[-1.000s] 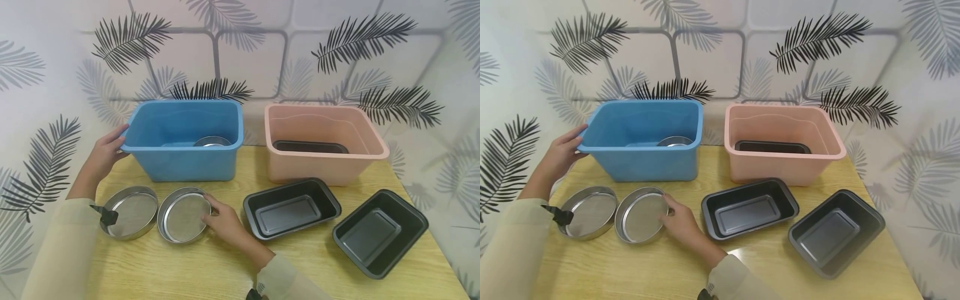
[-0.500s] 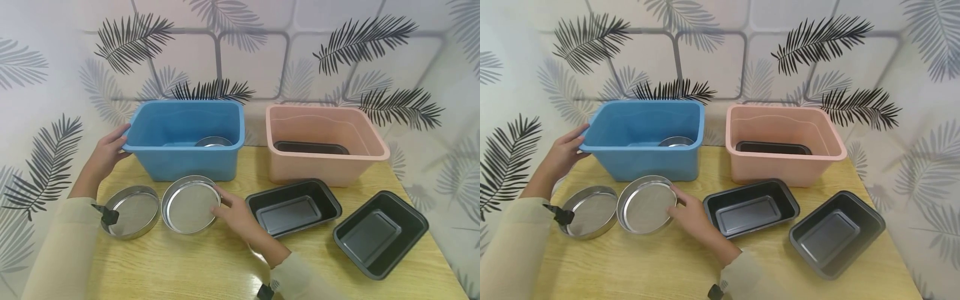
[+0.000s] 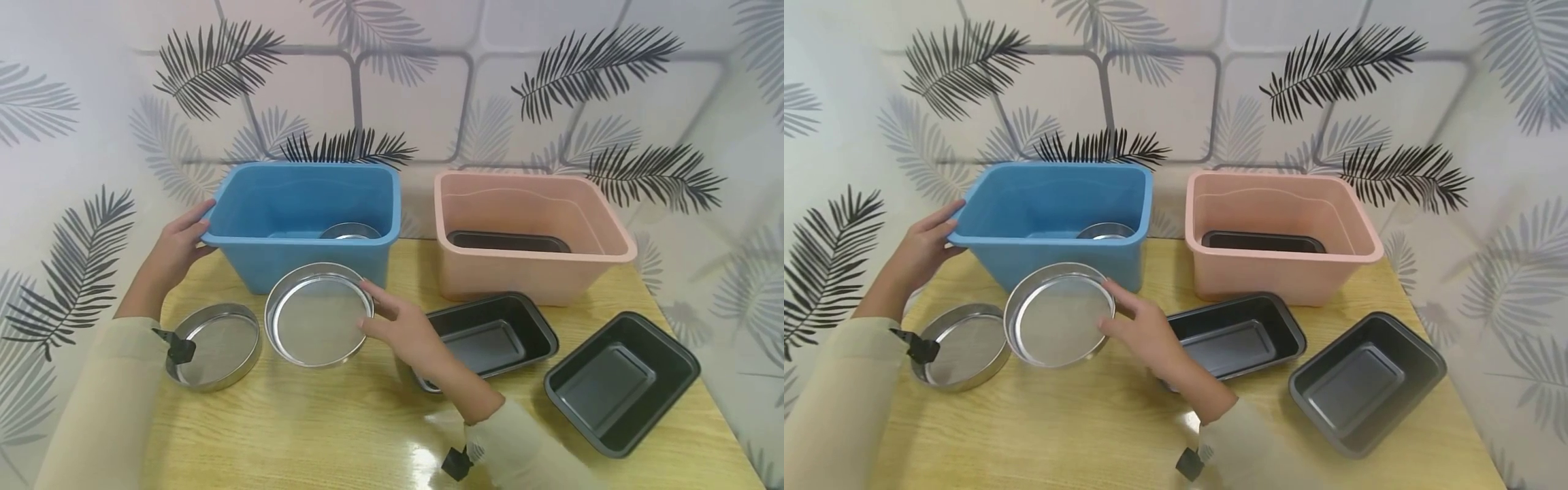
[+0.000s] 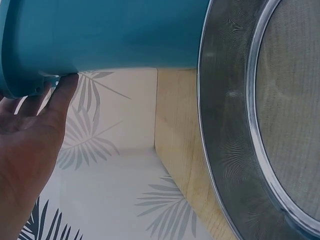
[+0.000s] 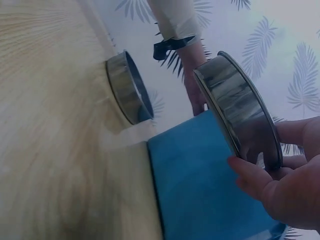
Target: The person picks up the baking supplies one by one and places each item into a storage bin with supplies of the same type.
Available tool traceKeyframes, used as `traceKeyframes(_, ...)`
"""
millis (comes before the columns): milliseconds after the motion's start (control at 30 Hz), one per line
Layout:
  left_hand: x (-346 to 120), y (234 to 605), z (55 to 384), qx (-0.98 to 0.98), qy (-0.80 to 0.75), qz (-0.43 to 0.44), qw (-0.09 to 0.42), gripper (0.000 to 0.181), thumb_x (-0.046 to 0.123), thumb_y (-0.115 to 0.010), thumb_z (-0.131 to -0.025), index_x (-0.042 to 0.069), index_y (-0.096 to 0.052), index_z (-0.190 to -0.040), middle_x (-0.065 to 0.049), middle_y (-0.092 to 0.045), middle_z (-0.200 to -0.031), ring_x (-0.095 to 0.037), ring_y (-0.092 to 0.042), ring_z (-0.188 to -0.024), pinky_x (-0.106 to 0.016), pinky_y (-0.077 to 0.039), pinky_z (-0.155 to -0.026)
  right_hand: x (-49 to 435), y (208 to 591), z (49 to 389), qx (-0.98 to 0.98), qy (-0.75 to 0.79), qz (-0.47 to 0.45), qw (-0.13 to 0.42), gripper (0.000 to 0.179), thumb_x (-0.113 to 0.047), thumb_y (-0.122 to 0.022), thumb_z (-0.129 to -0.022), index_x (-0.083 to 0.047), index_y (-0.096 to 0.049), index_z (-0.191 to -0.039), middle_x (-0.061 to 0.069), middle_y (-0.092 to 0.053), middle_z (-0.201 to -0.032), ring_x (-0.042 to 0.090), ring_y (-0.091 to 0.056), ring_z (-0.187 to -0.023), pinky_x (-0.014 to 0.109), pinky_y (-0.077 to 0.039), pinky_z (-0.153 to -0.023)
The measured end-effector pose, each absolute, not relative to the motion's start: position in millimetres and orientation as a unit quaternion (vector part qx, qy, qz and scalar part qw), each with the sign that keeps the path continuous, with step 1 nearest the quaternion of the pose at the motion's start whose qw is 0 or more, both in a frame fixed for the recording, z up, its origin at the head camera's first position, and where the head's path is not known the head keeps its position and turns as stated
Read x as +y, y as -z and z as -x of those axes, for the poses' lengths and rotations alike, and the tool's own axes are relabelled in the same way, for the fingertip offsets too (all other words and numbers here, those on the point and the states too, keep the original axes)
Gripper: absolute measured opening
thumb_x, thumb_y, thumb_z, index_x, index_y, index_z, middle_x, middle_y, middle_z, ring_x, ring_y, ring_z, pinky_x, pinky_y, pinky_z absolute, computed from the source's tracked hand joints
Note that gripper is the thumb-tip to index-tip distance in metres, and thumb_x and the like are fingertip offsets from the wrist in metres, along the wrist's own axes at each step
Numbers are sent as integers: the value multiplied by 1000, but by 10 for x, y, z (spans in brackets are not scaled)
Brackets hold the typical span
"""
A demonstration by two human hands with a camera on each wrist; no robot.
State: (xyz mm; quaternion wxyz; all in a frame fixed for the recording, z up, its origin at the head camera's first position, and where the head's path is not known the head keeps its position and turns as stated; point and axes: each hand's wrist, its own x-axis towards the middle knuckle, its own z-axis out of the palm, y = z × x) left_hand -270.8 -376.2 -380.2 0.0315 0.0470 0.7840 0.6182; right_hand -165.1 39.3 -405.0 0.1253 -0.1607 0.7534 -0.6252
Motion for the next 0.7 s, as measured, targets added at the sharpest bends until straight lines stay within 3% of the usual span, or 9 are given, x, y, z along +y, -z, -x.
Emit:
traceKeyframes(200, -3753, 3809, 2711, 783, -619, -43, 34, 60, 35, -35, -111, 19, -11, -164, -10, 0, -171, -40, -9, -155, -58, -20, -119, 496, 3825, 1752, 741, 635, 175, 129, 61, -26, -73, -93, -35, -49, -149, -4, -60, -142, 18, -54, -135, 44, -50, -107)
traceKeyframes(433, -3774, 3817, 2721, 776, -628, -45, 35, 61, 34, -38, -110, 19, -13, -164, -9, -1, -171, -40, -10, -155, -57, -21, -119, 575, 3595, 1957, 727, 657, 163, 116, 64, -20, -74, -92, -30, -50, -150, 8, -68, -132, 21, -62, -124, 39, -55, -100)
traceKeyframes(700, -3769, 3810, 2718, 770, -634, -52, 39, 62, 32, -39, -110, 16, -11, -164, -10, -1, -171, -41, -10, -154, -57, -20, -118, 698, 3458, 2242, 722, 661, 170, 113, 65, -21, -73, -93, -28, -46, -152, 13, -64, -132, 22, -62, -122, 41, -55, -101)
